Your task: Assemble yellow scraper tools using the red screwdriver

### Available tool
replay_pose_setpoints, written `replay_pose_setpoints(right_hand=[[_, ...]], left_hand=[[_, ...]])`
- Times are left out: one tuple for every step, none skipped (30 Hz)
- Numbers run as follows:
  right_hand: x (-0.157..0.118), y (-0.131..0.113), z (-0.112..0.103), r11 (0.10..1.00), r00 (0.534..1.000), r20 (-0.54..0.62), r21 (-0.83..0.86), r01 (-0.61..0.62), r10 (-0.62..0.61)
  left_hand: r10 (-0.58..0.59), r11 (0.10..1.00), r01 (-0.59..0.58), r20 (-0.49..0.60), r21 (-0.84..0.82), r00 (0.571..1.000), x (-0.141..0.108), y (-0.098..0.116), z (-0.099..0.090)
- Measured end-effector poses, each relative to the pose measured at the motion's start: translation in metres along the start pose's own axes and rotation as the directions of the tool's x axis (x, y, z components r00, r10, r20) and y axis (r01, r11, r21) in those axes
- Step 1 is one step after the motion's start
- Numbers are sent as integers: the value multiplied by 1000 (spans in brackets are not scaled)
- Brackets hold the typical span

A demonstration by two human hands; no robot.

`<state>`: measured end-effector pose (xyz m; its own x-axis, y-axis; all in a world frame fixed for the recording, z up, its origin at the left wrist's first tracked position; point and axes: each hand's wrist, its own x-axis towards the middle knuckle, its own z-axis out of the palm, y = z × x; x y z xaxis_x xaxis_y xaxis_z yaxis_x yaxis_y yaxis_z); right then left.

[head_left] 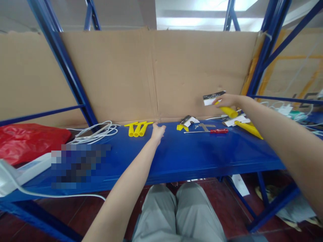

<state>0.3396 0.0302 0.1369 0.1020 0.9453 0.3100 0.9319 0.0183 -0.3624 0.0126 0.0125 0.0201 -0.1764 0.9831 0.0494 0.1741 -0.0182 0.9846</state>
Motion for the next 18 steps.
replay_pose_setpoints(right_hand=[[-1,14,-10,999,998,-47,-15,-49,48],[-4,27,-18,991,987,-105,-44,-124,119],[-8,39,-25,980,974,-146,-65,-187,175],[-13,50,-29,969,959,-181,-76,-237,220],[-19,60,-31,958,946,-197,-75,-276,257],[-24,69,-31,948,934,-209,-72,-311,291],[-29,77,-29,935,920,-222,-75,-346,323],[-34,85,-26,913,898,-228,-75,-402,377],[-38,93,-21,901,887,-220,-61,-429,407],[-40,100,-15,897,884,-193,-41,-440,425],[-41,108,-10,888,877,-158,-8,-461,454],[-42,115,-4,875,869,-118,11,-483,481],[-41,123,2,864,859,-94,20,-504,503],[-38,131,7,866,861,-89,23,-500,500],[-35,139,13,883,879,-95,15,-468,467],[-32,147,18,901,895,-111,-1,-434,432],[-28,154,23,918,911,-132,-11,-396,392],[-24,162,28,944,927,-184,2,-331,326]], left_hand=[[1,1000,-1,8,13,1000,-1,0,1],[3,1000,-4,16,24,1000,-2,1,2],[6,999,-6,24,33,1000,-3,2,2],[8,999,-10,33,42,999,-4,2,3],[12,999,-14,42,49,999,-5,3,4],[17,998,-20,51,56,999,-6,3,5],[24,998,-27,60,61,998,-7,4,6],[30,997,-35,69,66,997,-8,4,7],[37,997,-42,80,70,996,-9,4,8],[44,996,-51,90,72,995,-10,4,9],[49,996,-57,103,73,993,-11,4,9],[54,995,-63,115,76,992,-12,4,10],[57,995,-67,127,79,990,-13,4,10],[57,994,-70,137,85,989,-15,4,11],[55,993,-69,147,92,988,-16,4,11],[52,993,-68,153,98,987,-17,5,10],[48,993,-65,158,104,986,-18,5,10],[44,992,-62,163,109,986,-20,6,10]])
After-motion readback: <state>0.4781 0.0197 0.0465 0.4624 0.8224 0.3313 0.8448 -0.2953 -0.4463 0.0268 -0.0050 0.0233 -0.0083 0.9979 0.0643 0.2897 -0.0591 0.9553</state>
